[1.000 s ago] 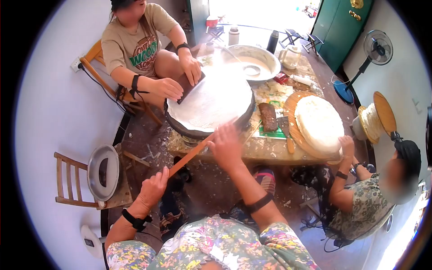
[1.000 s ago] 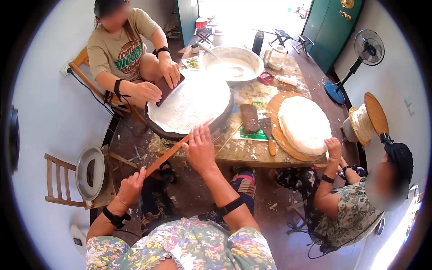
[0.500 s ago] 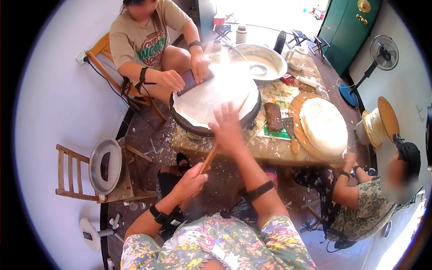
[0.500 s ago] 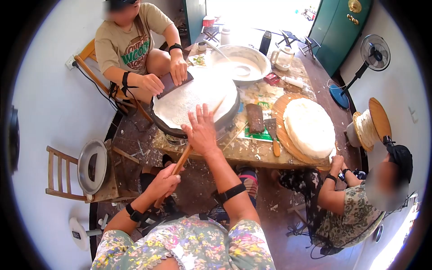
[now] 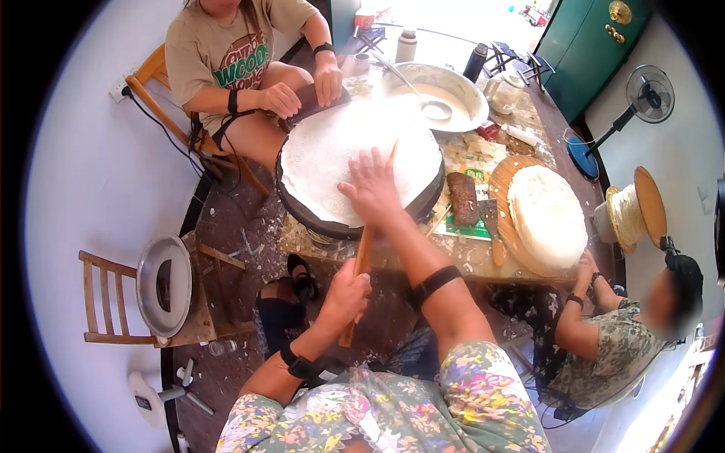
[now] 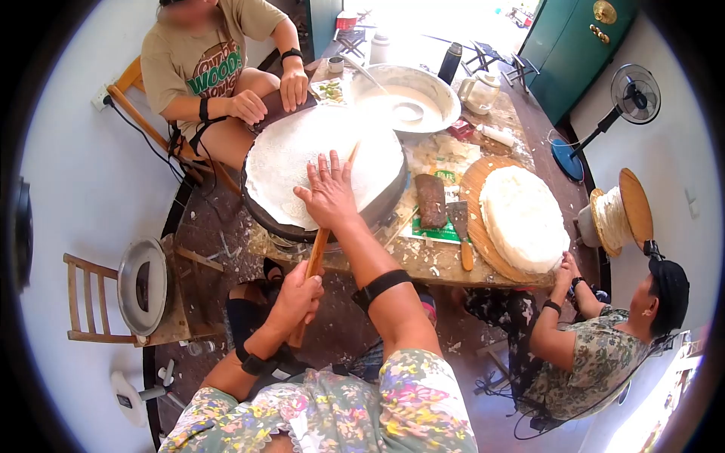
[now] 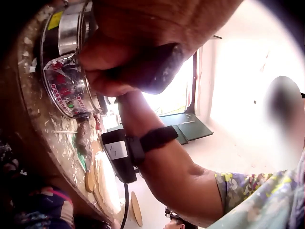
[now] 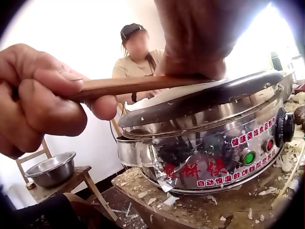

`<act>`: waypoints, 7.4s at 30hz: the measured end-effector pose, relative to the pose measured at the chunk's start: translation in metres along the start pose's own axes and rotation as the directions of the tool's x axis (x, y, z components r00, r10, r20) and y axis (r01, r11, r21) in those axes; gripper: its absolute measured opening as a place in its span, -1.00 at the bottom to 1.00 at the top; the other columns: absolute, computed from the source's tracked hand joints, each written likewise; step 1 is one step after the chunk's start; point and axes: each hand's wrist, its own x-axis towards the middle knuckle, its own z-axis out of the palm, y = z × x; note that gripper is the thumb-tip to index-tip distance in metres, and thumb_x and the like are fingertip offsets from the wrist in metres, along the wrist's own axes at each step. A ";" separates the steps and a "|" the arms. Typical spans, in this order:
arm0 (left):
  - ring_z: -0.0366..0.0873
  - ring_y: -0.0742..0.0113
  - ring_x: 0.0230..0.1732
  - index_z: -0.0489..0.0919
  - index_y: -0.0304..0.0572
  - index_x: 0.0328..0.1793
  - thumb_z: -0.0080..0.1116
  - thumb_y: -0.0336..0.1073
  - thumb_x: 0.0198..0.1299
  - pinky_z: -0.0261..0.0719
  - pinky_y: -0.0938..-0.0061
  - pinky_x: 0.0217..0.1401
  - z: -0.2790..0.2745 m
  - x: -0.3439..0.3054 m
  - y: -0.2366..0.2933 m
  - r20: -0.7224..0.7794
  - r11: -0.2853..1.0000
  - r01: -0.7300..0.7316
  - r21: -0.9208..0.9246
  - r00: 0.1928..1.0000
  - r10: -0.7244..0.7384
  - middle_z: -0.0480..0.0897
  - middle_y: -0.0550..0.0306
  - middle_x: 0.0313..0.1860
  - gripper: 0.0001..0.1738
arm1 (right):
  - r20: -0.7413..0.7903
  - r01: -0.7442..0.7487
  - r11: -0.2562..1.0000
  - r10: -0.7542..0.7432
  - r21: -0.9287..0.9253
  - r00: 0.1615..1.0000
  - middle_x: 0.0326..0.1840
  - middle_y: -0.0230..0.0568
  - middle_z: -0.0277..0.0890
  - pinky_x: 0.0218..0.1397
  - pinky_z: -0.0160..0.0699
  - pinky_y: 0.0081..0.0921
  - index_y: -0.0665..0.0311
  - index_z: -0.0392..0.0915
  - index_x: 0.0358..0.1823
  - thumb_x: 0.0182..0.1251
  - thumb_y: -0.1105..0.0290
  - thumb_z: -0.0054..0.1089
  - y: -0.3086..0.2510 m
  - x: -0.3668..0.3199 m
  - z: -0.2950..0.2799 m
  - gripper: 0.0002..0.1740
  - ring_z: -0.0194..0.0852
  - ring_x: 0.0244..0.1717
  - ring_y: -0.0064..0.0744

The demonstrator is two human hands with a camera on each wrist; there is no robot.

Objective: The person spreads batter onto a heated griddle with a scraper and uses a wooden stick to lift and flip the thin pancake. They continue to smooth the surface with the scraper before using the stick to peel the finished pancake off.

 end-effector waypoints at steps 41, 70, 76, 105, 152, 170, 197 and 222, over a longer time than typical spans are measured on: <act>0.55 -0.13 -0.49 0.37 -0.28 0.34 0.08 -0.33 0.30 0.51 0.33 -0.50 -0.058 -0.085 -0.082 0.181 0.526 -0.531 0.665 0.797 0.576 0.52 -0.11 -0.44 -0.51 | -0.004 0.200 0.975 -0.201 -0.094 0.980 0.64 0.06 -0.15 0.66 -0.47 -0.09 0.24 0.14 0.53 0.45 -0.32 -0.40 -0.064 -0.130 -0.016 -0.11 -0.41 0.68 -0.06; 0.10 0.61 -0.77 0.33 -0.13 0.13 -0.06 -0.28 0.44 0.19 0.62 -0.82 -0.053 -0.085 -0.065 -0.035 0.892 0.024 -0.450 0.998 -0.044 0.25 0.33 -0.58 -0.79 | -0.014 0.373 0.926 -0.374 -0.052 0.927 0.70 -0.15 -0.30 0.65 -0.76 0.02 0.14 0.02 0.58 0.43 -0.35 -0.44 -0.115 -0.050 0.043 -0.09 -0.64 0.70 -0.19; 0.10 0.61 -0.78 0.34 -0.13 0.12 -0.07 -0.28 0.44 0.19 0.63 -0.83 -0.065 -0.086 -0.059 -0.101 0.884 -0.008 -0.468 0.994 -0.044 0.23 0.33 -0.59 -0.79 | 0.033 0.423 0.906 -0.423 0.020 0.905 0.70 -0.20 -0.32 0.66 -0.78 -0.02 0.13 -0.02 0.59 0.43 -0.38 -0.48 -0.137 -0.033 0.050 -0.08 -0.67 0.70 -0.23; 0.34 0.54 -0.68 0.22 -0.16 0.56 0.14 -0.25 0.35 0.30 0.71 -0.67 -0.155 -0.189 -0.105 0.047 0.862 0.166 -0.479 0.985 -0.164 0.54 0.16 -0.42 -0.32 | -0.255 0.780 0.625 -0.748 0.038 0.612 -0.39 -0.38 0.28 0.57 0.04 -0.10 0.12 0.51 -0.40 0.11 0.02 0.18 -0.132 -0.123 0.008 -0.68 0.39 -0.07 -0.35; 0.46 0.16 -0.47 0.58 -0.02 0.30 0.20 -0.48 0.23 0.47 0.41 -0.35 -0.106 -0.148 -0.081 -0.263 0.677 -0.287 0.678 0.765 0.588 0.46 -0.02 -0.46 -0.53 | -0.161 0.397 0.916 -0.385 0.051 0.909 0.56 -0.01 0.09 0.62 -0.13 -0.15 0.33 0.39 0.31 0.24 0.08 0.24 -0.111 -0.160 -0.015 -0.32 -0.14 0.63 -0.08; 0.57 -0.16 -0.28 0.52 0.03 0.34 0.15 -0.34 0.29 0.50 0.16 -0.24 -0.092 -0.027 -0.016 -0.120 0.571 -0.262 0.778 0.830 0.545 0.61 -0.18 -0.31 -0.54 | -0.124 0.147 0.989 -0.144 0.014 0.982 0.59 0.04 0.02 0.63 -0.18 -0.15 0.44 0.17 0.46 0.42 -0.07 -0.04 -0.036 -0.072 0.009 -0.20 -0.20 0.64 -0.09; 0.56 -0.17 -0.31 0.48 0.05 0.38 0.16 -0.33 0.26 0.51 0.07 -0.27 -0.075 -0.030 -0.009 -0.001 0.419 -0.258 0.871 0.851 0.526 0.58 -0.14 -0.41 -0.49 | -0.245 0.102 0.995 -0.095 0.013 0.965 0.51 0.09 0.17 0.62 -0.14 -0.12 0.48 0.29 0.37 0.40 -0.04 0.06 -0.023 -0.095 -0.004 -0.24 -0.04 0.59 -0.01; 0.52 -0.05 -0.43 0.51 0.06 0.37 0.20 -0.37 0.24 0.50 0.21 -0.35 -0.082 -0.161 -0.066 0.028 0.480 -0.308 0.822 0.862 0.505 0.48 -0.07 -0.48 -0.47 | -0.254 0.177 0.984 -0.165 0.026 0.953 0.41 0.15 0.30 0.56 -0.02 0.00 0.47 0.41 0.27 0.23 0.10 0.29 -0.091 -0.229 -0.018 -0.29 0.15 0.50 0.08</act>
